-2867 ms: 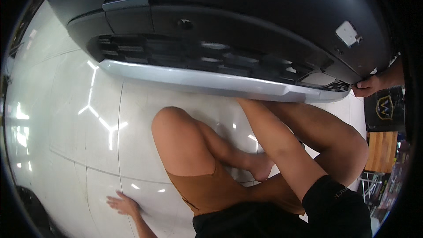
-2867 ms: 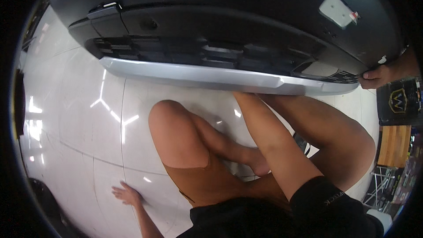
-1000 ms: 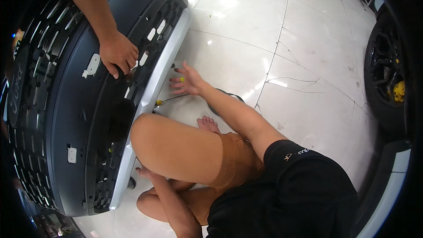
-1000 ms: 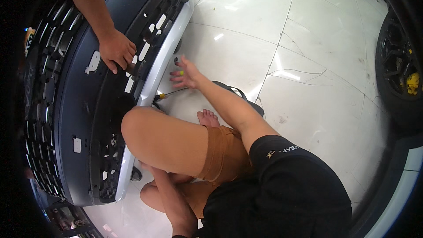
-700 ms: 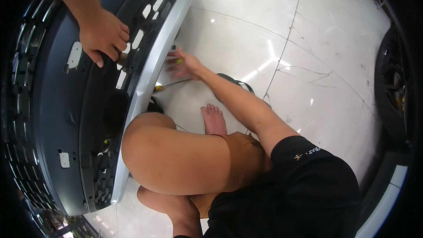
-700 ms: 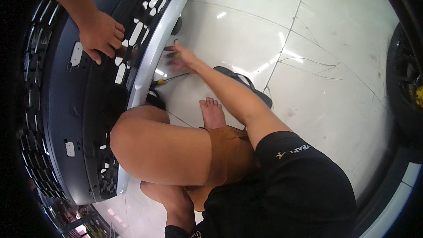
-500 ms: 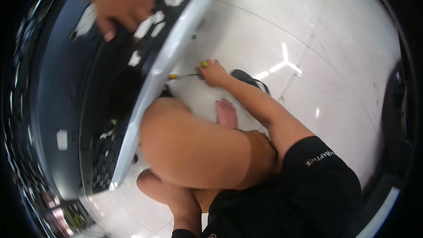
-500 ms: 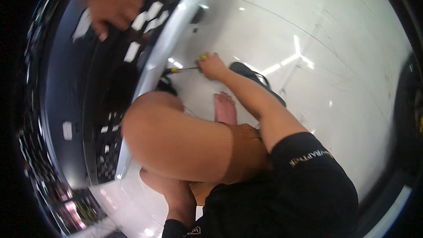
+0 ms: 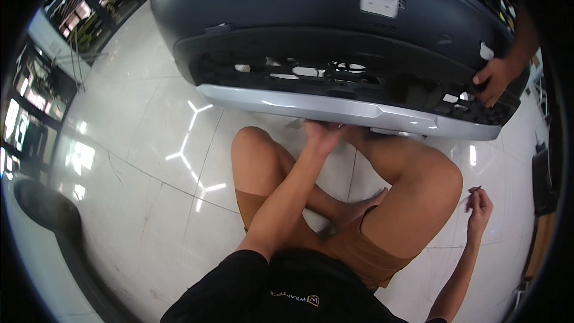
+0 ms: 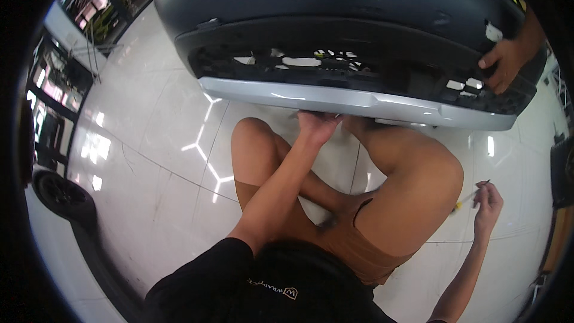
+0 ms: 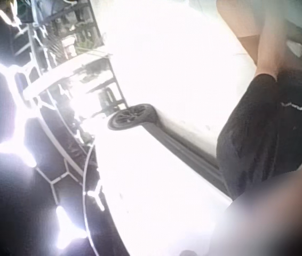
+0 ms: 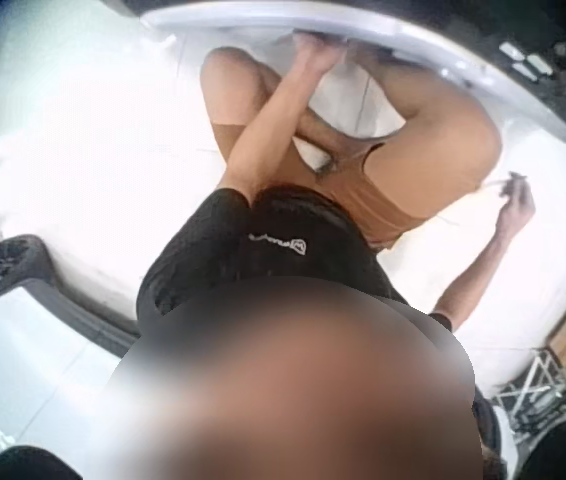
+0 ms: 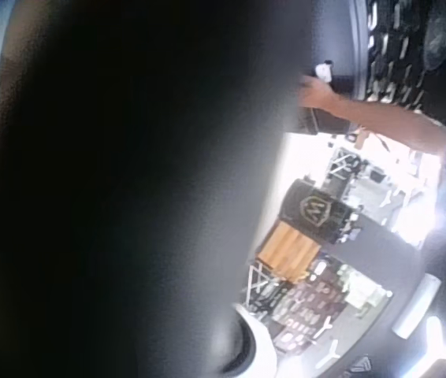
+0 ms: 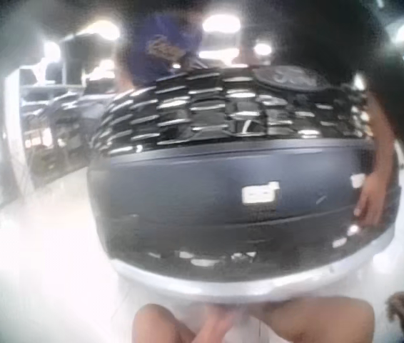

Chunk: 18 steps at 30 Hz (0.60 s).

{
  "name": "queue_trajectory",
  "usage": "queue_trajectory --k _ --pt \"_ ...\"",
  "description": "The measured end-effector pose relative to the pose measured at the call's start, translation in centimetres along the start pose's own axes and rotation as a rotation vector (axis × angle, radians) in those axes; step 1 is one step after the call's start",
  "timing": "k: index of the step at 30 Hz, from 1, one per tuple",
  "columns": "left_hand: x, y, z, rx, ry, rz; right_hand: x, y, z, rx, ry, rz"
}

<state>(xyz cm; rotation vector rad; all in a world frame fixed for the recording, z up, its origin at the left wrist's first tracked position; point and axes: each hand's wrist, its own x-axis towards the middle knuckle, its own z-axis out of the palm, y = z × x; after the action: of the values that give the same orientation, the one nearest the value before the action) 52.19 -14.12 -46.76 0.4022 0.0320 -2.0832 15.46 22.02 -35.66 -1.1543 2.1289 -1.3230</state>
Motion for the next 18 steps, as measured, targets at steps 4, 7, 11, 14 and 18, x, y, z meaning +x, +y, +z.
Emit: queue_trajectory --k 4,7,11,14,18 --pt "-0.5 -0.4 1.0 0.003 -0.106 -0.048 1.5 -12.2 -1.9 -0.135 0.361 -0.592" --pt "-0.9 -1.0 2.0 0.027 -0.122 -0.091 0.9 -25.5 3.3 -0.093 0.134 -0.722" --pt "-1.8 0.2 1.5 0.129 -0.053 0.007 1.3 -36.9 24.2 -0.026 -0.24 -0.731" --pt "-1.5 1.1 -0.7 0.098 -0.051 -0.048 2.3 -39.3 37.2 0.02 -0.367 -0.668" --pt "-4.0 8.4 -8.1 0.694 -0.011 0.093 3.0 -36.7 46.0 0.487 -0.425 -0.25"
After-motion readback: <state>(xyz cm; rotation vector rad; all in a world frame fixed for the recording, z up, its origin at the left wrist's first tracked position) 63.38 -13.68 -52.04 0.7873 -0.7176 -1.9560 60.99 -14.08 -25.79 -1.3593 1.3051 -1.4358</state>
